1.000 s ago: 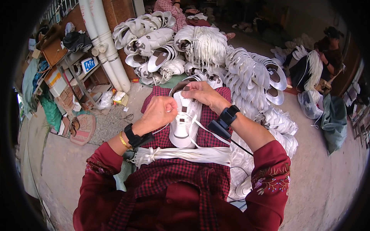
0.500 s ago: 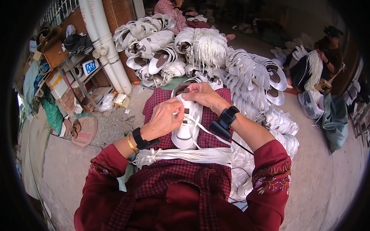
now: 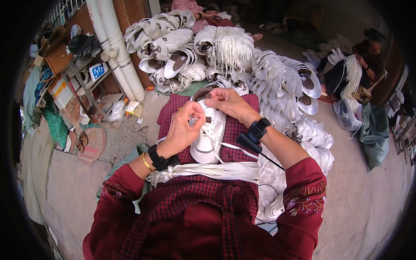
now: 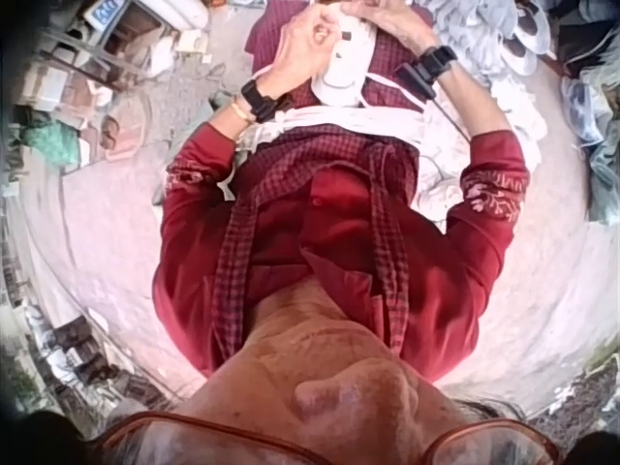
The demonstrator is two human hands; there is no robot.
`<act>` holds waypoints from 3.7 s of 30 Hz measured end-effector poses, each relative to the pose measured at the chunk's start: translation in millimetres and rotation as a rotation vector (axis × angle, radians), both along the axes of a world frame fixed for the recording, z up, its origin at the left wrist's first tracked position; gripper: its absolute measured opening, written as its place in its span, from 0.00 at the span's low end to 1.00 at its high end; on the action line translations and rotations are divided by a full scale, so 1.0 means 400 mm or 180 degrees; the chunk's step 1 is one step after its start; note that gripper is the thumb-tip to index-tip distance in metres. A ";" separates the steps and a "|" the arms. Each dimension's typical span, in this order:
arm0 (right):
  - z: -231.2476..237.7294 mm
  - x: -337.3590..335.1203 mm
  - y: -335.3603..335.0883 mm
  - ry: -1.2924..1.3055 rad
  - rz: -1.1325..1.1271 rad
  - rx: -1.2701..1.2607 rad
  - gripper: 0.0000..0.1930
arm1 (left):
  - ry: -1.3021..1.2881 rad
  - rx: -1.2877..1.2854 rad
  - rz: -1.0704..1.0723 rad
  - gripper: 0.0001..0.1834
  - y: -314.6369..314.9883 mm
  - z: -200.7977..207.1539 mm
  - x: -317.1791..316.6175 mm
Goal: The recorder is lacing a white sneaker while sitting in a shoe assembly area.
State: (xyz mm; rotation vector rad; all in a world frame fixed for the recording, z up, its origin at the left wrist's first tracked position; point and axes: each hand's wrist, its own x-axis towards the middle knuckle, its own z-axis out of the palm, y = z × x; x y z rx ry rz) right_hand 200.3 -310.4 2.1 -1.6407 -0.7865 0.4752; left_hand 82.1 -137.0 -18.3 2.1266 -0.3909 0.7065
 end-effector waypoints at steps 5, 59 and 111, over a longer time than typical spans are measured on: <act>0.027 -0.089 -0.011 -0.1677 -0.0982 0.0124 0.16 | -0.0215 0.0227 0.0315 0.28 0.035 0.017 -0.006; 0.011 -0.181 -0.075 -0.2874 -0.0883 -0.1174 0.06 | -0.0531 0.1161 -0.0004 0.02 0.006 0.008 0.049; 0.087 -0.187 -0.080 0.0286 -0.0200 0.0610 0.12 | 0.0166 0.1226 -0.0653 0.09 0.089 0.129 0.049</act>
